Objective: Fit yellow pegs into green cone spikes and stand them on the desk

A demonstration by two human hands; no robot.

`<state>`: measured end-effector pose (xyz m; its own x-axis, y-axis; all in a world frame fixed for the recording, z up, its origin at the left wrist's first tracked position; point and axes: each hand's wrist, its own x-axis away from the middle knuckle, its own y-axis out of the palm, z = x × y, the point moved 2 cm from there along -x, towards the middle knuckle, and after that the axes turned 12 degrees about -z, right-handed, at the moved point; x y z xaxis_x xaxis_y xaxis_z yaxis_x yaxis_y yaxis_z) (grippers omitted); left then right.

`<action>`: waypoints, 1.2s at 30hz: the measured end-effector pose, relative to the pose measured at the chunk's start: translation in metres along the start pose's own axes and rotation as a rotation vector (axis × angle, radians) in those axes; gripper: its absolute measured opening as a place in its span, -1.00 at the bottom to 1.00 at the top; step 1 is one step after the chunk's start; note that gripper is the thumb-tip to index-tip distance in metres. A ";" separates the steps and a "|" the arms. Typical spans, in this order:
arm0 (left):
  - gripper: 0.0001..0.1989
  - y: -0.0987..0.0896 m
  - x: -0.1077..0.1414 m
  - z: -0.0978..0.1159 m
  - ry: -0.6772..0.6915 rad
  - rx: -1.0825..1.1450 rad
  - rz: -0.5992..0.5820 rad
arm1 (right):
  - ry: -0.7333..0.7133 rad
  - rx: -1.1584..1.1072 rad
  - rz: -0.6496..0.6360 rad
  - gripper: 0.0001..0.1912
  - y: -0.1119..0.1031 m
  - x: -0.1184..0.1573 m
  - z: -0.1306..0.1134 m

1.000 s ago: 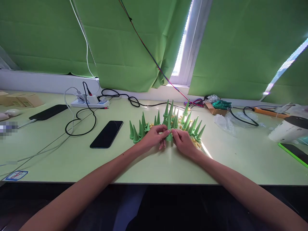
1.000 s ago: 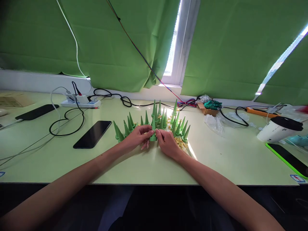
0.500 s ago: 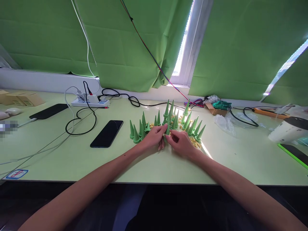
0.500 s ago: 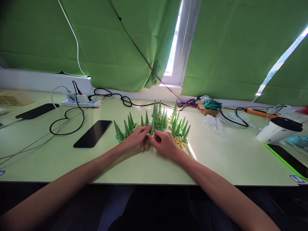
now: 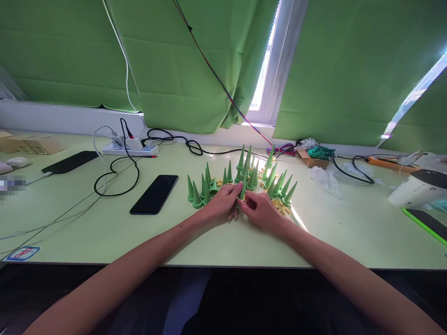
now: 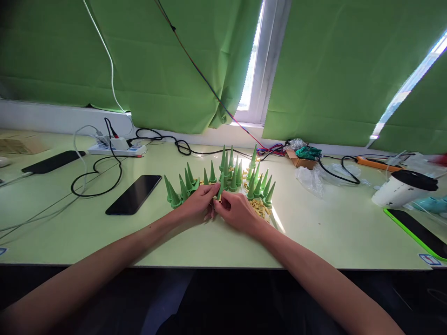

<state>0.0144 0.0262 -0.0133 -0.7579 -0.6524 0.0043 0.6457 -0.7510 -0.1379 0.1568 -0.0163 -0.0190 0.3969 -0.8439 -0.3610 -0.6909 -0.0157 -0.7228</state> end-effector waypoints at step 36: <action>-0.47 0.003 0.004 0.008 0.027 0.015 -0.013 | -0.020 -0.091 -0.007 -0.50 -0.002 -0.001 0.004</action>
<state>0.0142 0.0200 -0.0055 -0.7682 -0.6399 -0.0208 0.6371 -0.7609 -0.1232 0.1605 -0.0135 -0.0196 0.4131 -0.8328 -0.3685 -0.7397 -0.0708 -0.6692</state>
